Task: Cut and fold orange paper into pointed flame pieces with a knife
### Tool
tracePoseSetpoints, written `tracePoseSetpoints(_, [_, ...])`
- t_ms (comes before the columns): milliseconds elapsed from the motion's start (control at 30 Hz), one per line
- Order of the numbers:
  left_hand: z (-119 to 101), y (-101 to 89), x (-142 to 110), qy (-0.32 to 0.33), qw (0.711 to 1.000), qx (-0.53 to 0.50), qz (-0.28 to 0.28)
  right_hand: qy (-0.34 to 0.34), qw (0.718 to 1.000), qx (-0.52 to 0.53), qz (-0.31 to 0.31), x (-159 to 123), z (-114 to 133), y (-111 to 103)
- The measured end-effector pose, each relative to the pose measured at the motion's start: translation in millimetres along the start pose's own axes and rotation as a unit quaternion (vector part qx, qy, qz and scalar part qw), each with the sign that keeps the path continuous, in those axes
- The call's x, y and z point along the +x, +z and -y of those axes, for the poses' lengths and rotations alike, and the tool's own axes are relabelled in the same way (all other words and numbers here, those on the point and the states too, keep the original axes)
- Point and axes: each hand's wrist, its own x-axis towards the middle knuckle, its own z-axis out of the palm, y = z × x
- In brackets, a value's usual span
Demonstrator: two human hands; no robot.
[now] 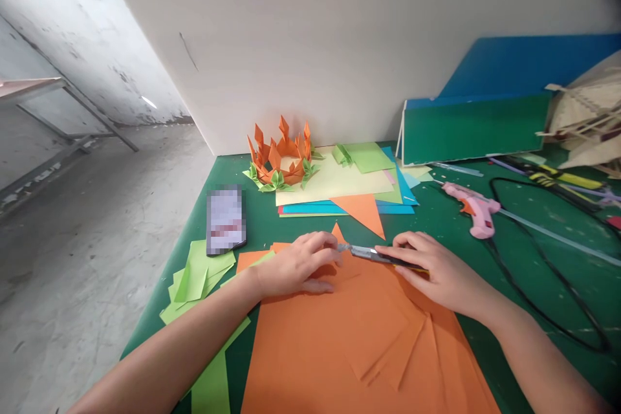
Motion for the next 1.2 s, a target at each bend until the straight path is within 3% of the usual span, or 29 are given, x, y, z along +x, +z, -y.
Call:
tracePoseSetpoints(467, [-2.3, -5.0, 8.1, -0.030, 0.999, -0.006, 0.037, -0.016, 0.998, 0.051, 0.020, 3.5, 9.2, -0.8])
tracePoseSetpoints(767, [-5.8, -5.2, 7.8, -0.051, 0.998, -0.022, 0.022, -0.059, 0.997, 0.053, -0.004, 8.7, 11.4, 6.1])
tracePoseSetpoints(1000, [-5.3, -4.3, 8.8, -0.055, 0.998, -0.029, 0.014, -0.045, 0.995, 0.075, 0.040, 3.5, 7.1, -2.4])
tracePoseSetpoints(1200, [-4.6, -5.7, 8.5, -0.053, 0.998, -0.037, 0.010, -0.068, 0.995, 0.071, 0.025, 5.3, 10.3, 1.7])
